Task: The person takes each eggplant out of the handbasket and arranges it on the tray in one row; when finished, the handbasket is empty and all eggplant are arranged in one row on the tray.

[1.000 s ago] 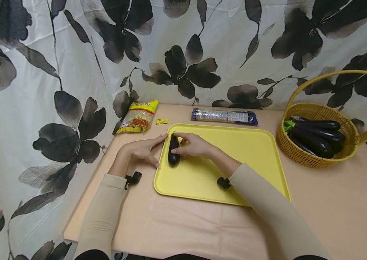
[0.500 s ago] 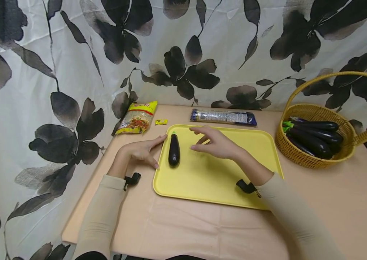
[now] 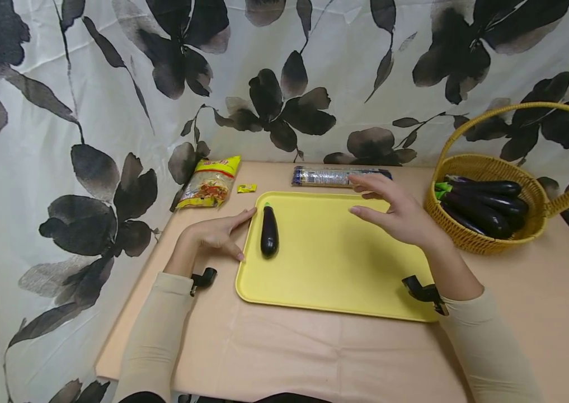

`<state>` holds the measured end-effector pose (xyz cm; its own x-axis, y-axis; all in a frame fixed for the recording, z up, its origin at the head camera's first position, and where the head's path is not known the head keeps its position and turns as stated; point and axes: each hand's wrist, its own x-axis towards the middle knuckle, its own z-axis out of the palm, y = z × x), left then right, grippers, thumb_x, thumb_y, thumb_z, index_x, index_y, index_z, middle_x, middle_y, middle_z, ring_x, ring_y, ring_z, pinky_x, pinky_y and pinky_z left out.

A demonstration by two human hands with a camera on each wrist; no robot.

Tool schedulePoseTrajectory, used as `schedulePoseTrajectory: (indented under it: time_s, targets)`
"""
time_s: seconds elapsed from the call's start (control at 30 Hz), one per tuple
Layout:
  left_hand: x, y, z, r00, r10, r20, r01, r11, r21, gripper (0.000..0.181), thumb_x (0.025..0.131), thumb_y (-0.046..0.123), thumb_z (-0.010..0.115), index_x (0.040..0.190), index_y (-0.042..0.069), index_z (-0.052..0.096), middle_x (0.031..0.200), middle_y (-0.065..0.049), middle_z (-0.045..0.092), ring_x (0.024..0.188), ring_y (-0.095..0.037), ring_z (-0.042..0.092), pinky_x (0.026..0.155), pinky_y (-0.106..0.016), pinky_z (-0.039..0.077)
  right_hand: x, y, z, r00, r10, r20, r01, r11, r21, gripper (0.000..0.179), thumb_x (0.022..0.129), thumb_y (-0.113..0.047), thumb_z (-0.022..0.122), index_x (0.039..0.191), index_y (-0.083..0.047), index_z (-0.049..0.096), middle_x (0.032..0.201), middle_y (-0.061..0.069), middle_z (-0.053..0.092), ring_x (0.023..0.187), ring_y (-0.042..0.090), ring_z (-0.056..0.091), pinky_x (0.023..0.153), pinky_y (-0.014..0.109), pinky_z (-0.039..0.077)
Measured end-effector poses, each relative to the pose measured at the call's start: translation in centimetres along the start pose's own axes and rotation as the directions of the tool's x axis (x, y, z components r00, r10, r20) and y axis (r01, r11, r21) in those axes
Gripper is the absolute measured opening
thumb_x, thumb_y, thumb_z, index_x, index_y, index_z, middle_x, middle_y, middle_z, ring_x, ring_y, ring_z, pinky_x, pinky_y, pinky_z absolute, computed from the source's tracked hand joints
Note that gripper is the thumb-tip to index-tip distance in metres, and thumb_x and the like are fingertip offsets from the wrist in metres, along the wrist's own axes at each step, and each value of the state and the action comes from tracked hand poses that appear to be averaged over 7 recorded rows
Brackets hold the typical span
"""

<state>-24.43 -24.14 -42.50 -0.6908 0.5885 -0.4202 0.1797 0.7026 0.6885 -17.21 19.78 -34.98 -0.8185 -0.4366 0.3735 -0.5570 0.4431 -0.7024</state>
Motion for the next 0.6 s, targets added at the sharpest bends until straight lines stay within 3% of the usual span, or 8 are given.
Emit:
schedulePoseTrajectory:
  time_s: [0.07,0.27,0.47,0.5,0.6]
  targets:
    - [0.0,0.1,0.1,1.0,0.005,-0.004,-0.005,1.0,-0.01,0.141,0.067,0.034,0.099,0.169,0.025,0.003,0.176,-0.011,-0.004,0.163,-0.03,-0.006,0.13,-0.055,0.001,-0.4,0.7,-0.7,0.999,0.03,-0.026,-0.03,0.999,-0.026,0.061,0.097,-0.013,0.075,0.153,-0.024,0.054,0.147,0.004,0.057,0.131,0.027,0.057,0.109,0.026,0.047]
    - [0.2,0.1,0.0,1.0,0.014,-0.001,-0.014,1.0,-0.023,0.141,0.066,0.033,0.099,0.169,0.026,0.004,0.176,-0.01,-0.004,0.163,-0.028,-0.006,0.131,-0.053,0.001,-1.1,2.4,-2.7,0.991,0.097,-0.087,-0.107,0.987,-0.124,0.054,0.099,-0.018,0.073,0.15,-0.018,0.057,0.15,0.009,0.058,0.133,0.033,0.056,0.107,0.058,0.046]
    - [0.0,0.0,-0.1,1.0,-0.007,-0.001,0.007,0.999,-0.039,0.143,0.064,0.034,0.1,0.169,0.026,0.004,0.177,-0.007,-0.004,0.163,-0.026,-0.007,0.131,-0.052,0.0,-1.9,2.9,-5.0,0.969,0.186,-0.163,-0.213,0.963,-0.166,0.051,0.102,-0.029,0.069,0.15,-0.019,0.058,0.149,0.014,0.055,0.13,0.042,0.055,0.102,0.069,0.046]
    - [0.0,0.0,-0.1,1.0,-0.008,-0.003,0.007,0.999,-0.042,0.143,0.064,0.034,0.1,0.169,0.026,0.004,0.177,-0.006,-0.004,0.163,-0.026,-0.007,0.131,-0.053,0.0,-2.0,3.0,-5.4,0.965,0.192,-0.177,-0.225,0.956,-0.189,0.051,0.102,-0.03,0.068,0.151,-0.018,0.057,0.149,0.015,0.055,0.128,0.042,0.055,0.101,0.068,0.047]
    - [0.1,-0.1,-0.1,1.0,-0.012,-0.013,0.011,0.999,-0.047,0.144,0.062,0.034,0.101,0.169,0.027,0.005,0.177,-0.003,-0.003,0.163,-0.024,-0.006,0.131,-0.052,0.001,-2.5,3.4,-6.6,0.954,0.198,-0.224,-0.252,0.934,-0.251,0.05,0.102,-0.031,0.068,0.15,-0.017,0.058,0.147,0.015,0.057,0.125,0.041,0.057,0.106,0.037,0.049]
